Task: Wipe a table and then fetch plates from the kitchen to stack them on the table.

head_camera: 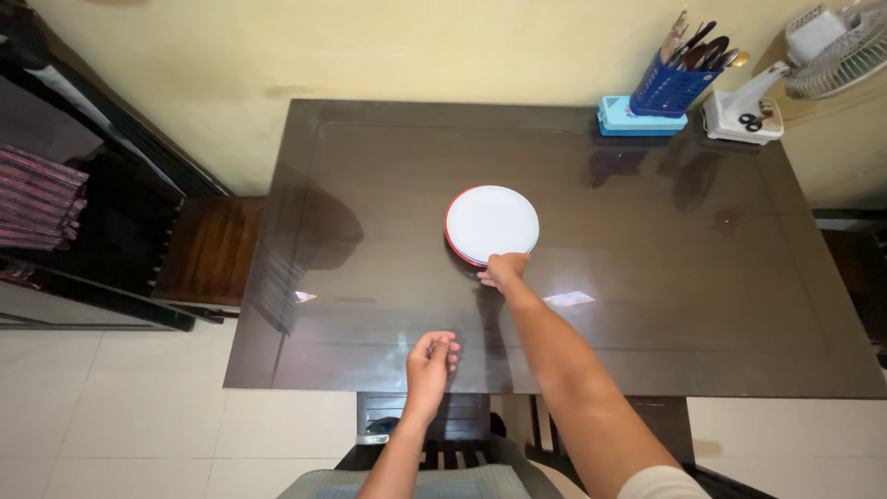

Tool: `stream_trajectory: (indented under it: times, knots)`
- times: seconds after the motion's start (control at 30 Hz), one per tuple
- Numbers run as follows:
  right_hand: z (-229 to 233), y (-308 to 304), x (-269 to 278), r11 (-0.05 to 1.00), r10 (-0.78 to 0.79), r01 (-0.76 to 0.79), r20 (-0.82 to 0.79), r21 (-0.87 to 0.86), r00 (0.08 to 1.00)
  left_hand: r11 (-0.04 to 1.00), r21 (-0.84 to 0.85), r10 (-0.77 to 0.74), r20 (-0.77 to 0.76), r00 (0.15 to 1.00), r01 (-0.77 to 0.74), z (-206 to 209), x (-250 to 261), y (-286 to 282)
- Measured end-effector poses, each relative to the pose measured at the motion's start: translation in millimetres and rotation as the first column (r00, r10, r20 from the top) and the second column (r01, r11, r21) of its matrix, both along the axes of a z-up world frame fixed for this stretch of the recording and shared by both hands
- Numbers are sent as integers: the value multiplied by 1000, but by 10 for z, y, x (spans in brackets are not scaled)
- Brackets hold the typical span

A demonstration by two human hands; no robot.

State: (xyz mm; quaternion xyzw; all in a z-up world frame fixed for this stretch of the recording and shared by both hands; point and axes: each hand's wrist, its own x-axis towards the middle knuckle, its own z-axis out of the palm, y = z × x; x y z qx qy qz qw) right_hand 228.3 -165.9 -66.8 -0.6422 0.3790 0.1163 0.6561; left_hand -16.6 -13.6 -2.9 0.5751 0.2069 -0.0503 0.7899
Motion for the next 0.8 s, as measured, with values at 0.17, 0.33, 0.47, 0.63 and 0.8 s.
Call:
stream_trajectory:
  times: [0.17, 0.33, 0.47, 0.63, 0.8]
  knots:
    - [13, 4, -56, 994, 57, -56, 9, -98, 998, 1000, 30, 0, 10, 1000, -1, 29, 17, -4]
    - [-550, -148, 75, 960, 232, -231, -11, -156, 973, 999, 45, -2, 7, 1000, 1, 86, 12, -7]
    - [-55, -86, -187, 948, 253, -247, 4, -202, 967, 1000, 0, -7, 26, 1000, 7, 60, 21, -14]
    - [188, -73, -451, 877, 301, -257, 48, -405, 952, 1000, -16, -9, 62, 998, 10, 4, 80, -10]
    - [-443, -252, -521, 847, 492, -447, 106, -288, 864, 999, 30, 8, 98, 995, -11, -37, 156, -43]
